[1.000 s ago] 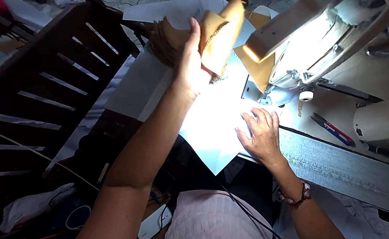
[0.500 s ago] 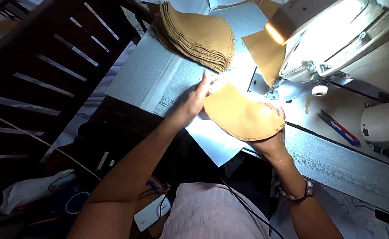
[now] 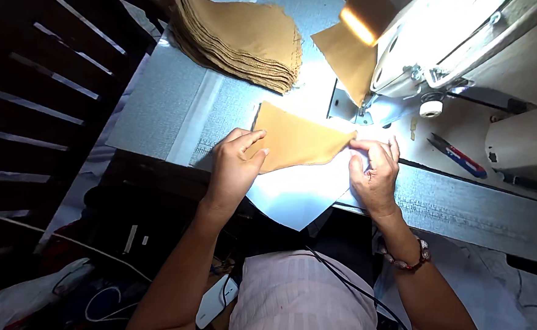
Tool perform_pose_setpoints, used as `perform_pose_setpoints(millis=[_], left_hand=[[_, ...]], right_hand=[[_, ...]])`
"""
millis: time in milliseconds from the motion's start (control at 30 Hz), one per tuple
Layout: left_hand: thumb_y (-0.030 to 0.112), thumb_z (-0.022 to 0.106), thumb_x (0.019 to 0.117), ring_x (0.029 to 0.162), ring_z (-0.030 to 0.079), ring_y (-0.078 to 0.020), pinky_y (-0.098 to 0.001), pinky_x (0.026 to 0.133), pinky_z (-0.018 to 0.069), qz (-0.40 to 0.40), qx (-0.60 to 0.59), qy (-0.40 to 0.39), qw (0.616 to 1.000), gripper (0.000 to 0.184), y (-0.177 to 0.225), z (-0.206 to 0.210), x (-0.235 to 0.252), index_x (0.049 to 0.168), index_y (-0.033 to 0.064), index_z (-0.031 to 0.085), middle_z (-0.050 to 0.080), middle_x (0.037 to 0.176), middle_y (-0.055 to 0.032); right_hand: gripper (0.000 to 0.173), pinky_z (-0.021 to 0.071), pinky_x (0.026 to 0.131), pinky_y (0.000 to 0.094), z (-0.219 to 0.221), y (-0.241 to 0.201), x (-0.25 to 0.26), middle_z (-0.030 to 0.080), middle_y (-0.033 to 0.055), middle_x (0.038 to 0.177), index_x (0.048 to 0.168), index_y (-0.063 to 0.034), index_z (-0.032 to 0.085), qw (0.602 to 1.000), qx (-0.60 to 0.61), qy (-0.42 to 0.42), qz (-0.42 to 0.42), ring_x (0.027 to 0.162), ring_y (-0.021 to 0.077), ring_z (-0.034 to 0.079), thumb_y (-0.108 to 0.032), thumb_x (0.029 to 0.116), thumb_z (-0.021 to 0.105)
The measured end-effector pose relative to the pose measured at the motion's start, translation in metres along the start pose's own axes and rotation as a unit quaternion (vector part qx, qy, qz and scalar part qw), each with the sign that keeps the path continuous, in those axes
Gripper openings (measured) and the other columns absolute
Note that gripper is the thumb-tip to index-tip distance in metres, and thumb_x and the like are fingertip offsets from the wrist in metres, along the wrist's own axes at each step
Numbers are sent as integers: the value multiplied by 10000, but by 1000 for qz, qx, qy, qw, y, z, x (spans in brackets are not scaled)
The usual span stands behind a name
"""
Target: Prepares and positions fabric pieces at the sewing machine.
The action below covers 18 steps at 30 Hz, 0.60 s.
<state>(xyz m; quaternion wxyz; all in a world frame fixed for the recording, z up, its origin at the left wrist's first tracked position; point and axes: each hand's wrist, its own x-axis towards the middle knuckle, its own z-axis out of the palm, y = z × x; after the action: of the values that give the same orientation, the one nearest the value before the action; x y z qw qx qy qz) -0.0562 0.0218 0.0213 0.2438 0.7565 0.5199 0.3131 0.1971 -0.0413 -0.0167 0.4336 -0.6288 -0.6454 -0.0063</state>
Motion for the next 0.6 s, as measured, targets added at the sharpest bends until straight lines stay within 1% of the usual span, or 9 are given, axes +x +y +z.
perform_pose_setpoints(millis=[67,100,200,233,300,400,500,567,600], left_hand=[[49,717,914,1017,658,-264,-412,897,530,-1,-1,11,1000,333,-2,2,-1,1245,9,713,677,1144,-187],[55,717,913,1017,658,-264,-417,896,526,-2,1,16,1000,336,-3,3,-2,1246,13,715,678,1148,-185],[63,720,907,1009,654,-245,-391,897,522,-2,5,29,1000,338,-3,5,-3,1242,13,717,679,1136,-178],[63,721,904,1008,652,-243,-387,896,519,-2,5,34,999,335,-3,5,-4,1235,10,720,681,1130,-179],[78,721,909,996,650,-238,-376,886,517,-2,7,36,999,320,-3,5,-4,1221,9,726,683,1116,-179],[127,666,966,937,650,-223,-358,828,521,-7,26,23,999,246,0,1,-2,1168,14,748,691,1084,-168],[88,597,1000,905,651,-231,-367,790,529,-9,58,5,998,220,4,-4,1,1132,18,759,679,1059,-162],[33,597,990,897,663,-258,-390,796,544,-27,53,4,998,232,4,-6,3,1171,-2,738,680,1051,-184],[14,612,974,862,659,-246,-367,773,547,-41,43,11,998,264,2,-5,5,1216,-8,716,680,1021,-181]], right_hand=[[338,259,1165,599,-3,-1,1,751,121,1097,1217,14,688,1000,3,-6,10,1101,270,686,-55,937,511],[363,258,1163,610,-3,-1,2,755,111,1108,1243,0,690,1000,2,-8,10,1106,266,687,-45,937,500],[334,249,1149,648,-3,0,2,762,114,1067,1116,-34,768,1000,2,-11,10,1105,299,685,-28,919,499],[325,243,1148,660,-2,0,2,763,118,1061,1095,-34,777,1000,-3,-12,12,1112,312,684,-33,918,505],[336,225,1152,679,-1,1,2,757,121,1100,1128,-35,774,999,-17,-22,18,1155,330,667,-43,925,507],[351,201,1148,701,0,0,3,736,121,1134,1165,-49,769,998,-42,-41,22,1189,351,632,-65,934,505],[340,199,1153,699,-1,3,1,729,126,1150,1173,-53,766,997,-56,-48,22,1205,363,619,-87,948,513],[331,212,1152,702,-1,3,1,733,134,1139,1173,-56,766,997,-59,-48,17,1201,371,623,-101,961,516],[331,212,1154,701,0,3,1,734,136,1140,1175,-57,765,997,-60,-47,16,1201,372,624,-108,969,510]])
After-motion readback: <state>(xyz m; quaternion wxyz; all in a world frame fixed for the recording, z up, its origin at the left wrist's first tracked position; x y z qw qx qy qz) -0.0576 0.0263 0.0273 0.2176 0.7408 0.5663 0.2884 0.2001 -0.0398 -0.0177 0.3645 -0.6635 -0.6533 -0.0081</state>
